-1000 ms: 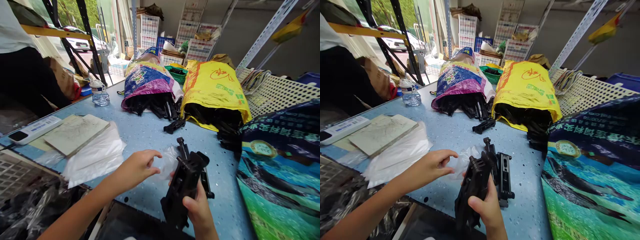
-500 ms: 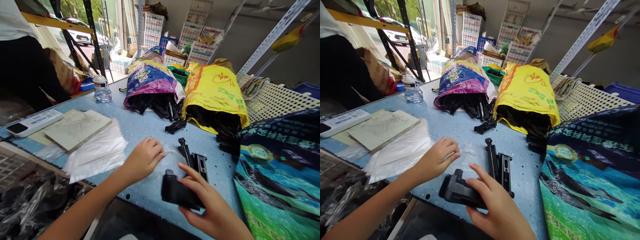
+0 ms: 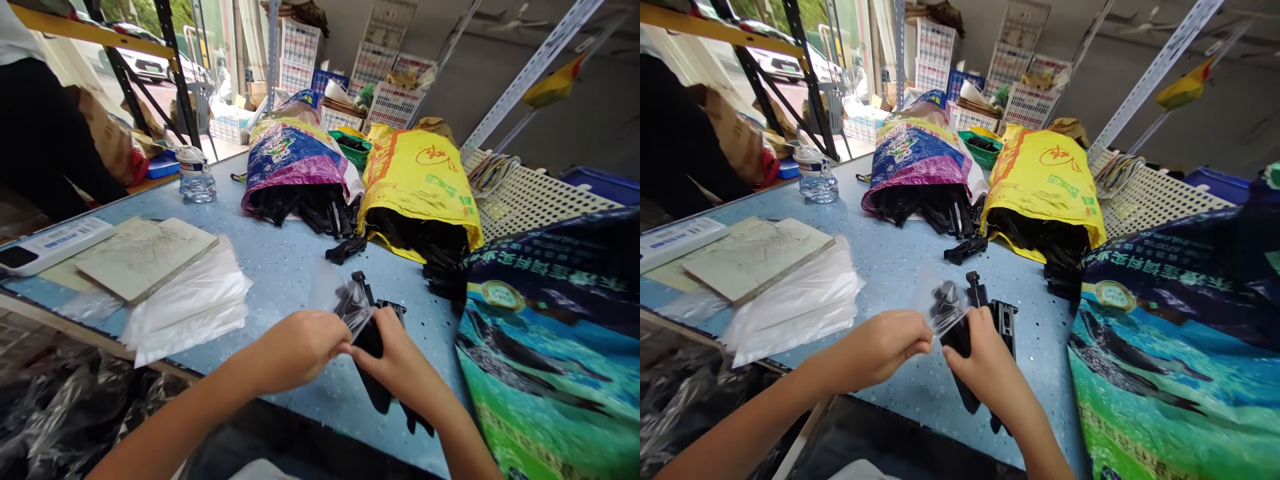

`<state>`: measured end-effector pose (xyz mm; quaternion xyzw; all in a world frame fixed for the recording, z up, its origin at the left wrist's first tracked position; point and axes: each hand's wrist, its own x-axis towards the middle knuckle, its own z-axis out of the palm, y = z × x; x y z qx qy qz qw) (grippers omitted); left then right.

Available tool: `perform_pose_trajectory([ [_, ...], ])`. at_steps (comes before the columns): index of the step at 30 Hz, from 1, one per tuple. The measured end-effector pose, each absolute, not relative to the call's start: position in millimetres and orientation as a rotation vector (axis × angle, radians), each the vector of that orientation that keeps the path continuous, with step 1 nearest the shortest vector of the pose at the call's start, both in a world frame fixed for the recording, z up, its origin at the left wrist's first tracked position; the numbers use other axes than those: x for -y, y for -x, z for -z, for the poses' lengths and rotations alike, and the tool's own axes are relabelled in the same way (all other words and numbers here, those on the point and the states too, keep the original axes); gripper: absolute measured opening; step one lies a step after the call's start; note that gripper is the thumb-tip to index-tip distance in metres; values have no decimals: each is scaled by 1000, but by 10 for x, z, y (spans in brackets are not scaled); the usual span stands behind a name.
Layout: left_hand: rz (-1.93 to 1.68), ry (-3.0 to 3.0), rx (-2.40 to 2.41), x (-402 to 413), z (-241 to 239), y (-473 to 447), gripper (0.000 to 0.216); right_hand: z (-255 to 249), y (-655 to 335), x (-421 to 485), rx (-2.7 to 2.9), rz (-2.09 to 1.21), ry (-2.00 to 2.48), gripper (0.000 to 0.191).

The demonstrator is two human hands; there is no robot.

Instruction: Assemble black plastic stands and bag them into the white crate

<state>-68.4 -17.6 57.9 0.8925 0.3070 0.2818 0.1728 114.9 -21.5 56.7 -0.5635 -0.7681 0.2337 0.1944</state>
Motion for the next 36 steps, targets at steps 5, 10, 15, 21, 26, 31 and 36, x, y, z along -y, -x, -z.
perform_pose_trajectory([
  [5,-797,-2196,-771,326,-389,646,23,-437,-1063,256,1800,-726,1490,26],
  [10,-1407,-1403,-967,305,-101,707,36,-258,-902,378,1583,-733,1364,33],
  [15,-1311,-841,-851,195,-186,489,47,-281,-669,390,1794,-628,1214,43],
  [21,-1428,-477,-816,109,-275,490,31,-97,-736,581,1761,-824,1322,44],
  [26,-1376,-580,-904,205,-131,460,44,45,-695,668,1574,-912,1554,17],
  [31,-1378,-628,-987,281,-34,432,53,16,-471,620,1573,-742,1593,19],
  [36,-1488,-484,-914,435,-5,594,64,185,-347,713,1786,-454,1571,31],
])
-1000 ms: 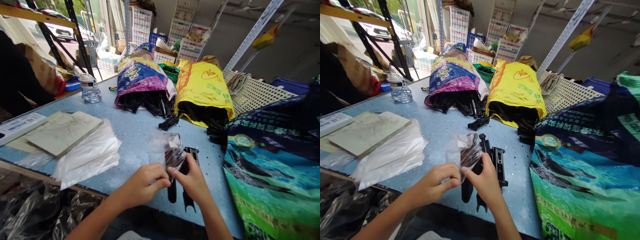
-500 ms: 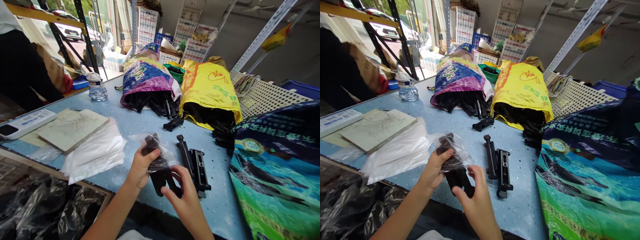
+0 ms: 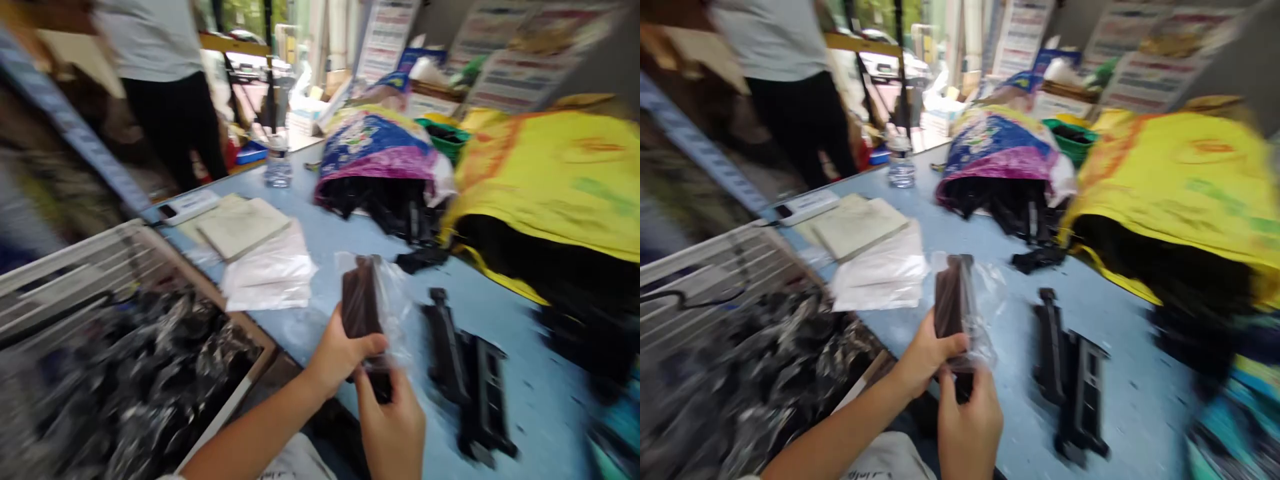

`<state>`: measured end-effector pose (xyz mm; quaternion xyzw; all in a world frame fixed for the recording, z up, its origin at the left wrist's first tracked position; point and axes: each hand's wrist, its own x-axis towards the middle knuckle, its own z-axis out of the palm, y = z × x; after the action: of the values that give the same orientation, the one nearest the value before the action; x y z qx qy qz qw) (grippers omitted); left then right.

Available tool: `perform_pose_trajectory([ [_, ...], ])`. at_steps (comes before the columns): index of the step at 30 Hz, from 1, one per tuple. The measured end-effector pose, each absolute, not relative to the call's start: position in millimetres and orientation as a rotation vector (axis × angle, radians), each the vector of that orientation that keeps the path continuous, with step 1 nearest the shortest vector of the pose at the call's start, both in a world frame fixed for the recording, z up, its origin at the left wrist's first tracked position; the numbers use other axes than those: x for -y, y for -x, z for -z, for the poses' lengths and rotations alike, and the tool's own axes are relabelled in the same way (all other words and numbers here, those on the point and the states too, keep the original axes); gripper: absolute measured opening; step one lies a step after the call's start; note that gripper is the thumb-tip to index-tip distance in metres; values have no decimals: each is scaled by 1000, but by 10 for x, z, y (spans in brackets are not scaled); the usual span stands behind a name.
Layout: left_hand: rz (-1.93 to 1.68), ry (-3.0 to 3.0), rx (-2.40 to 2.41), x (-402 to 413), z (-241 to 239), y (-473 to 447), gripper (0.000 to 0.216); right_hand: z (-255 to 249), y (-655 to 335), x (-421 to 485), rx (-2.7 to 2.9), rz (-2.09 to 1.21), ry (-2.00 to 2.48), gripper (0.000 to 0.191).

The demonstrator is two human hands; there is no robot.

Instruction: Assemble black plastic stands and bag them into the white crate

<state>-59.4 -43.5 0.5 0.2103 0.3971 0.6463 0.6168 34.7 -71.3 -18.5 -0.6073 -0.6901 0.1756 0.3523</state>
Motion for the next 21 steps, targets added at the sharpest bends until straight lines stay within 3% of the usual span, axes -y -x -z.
perform_pose_trajectory([
  [3,-1628,-368,-887,528,66,776,62,267,-246,675,1947,-401,1478,35],
  [7,-1851,-364,-1047,663,108,1062,37,233,-90,676,2044,-511,1329,35],
  [13,-1816,-613,-1305,733,64,1094,26,152,-59,659,1911,-538,1428,35],
  [17,-1731,-713,-1236,787,77,894,33,92,-112,593,1820,-637,1478,33],
  [21,-1608,-595,-814,800,39,953,59,113,-165,586,1703,-716,1464,35],
])
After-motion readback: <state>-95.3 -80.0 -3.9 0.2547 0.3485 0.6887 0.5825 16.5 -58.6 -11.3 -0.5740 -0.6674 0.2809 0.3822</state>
